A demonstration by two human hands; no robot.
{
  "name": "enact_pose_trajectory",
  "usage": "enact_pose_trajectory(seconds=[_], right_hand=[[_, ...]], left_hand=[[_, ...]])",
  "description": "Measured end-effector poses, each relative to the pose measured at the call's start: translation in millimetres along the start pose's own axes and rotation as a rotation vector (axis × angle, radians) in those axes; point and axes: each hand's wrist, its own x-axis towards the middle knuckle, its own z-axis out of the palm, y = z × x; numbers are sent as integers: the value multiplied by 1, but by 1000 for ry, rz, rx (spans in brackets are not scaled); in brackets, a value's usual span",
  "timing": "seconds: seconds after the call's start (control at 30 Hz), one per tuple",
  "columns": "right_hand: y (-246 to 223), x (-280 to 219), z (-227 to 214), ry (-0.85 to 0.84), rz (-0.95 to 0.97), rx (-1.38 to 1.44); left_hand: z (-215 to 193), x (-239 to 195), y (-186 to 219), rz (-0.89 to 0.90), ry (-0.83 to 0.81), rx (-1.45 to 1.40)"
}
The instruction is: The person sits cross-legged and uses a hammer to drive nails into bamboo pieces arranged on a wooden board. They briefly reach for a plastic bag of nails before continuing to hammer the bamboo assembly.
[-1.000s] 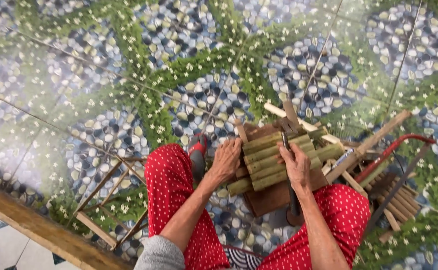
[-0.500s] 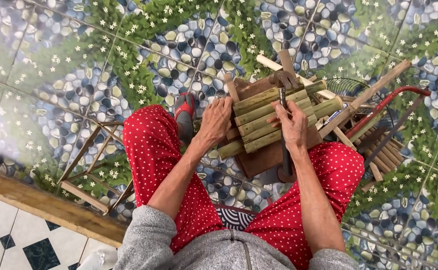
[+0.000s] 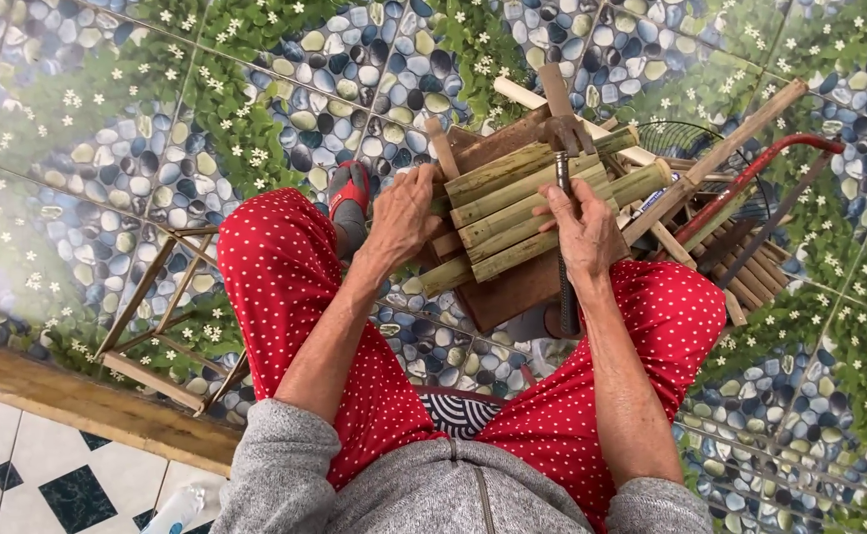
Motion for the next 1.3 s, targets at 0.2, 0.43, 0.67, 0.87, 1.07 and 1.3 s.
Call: enact_pose_trajectory(seconds=[0.2, 0.43, 0.67, 0.87, 1.07, 1.3], right_hand=[[26, -3, -19, 209, -26, 228], [17, -25, -27, 197, 18, 357], [40, -44, -13, 135, 63, 254], [50, -47, -11, 227, 91, 225], [47, -47, -14, 252, 90, 262], [51, -48, -11, 223, 24, 200]], left_hand=[[-2, 6, 0, -88, 176, -202], [6, 48, -8, -130, 343, -584], [8, 51, -7, -211, 282, -895], [5, 57, -9, -281, 324, -991], [-2, 47, -6, -266, 394, -922], [3, 44, -9, -346, 398, -842]])
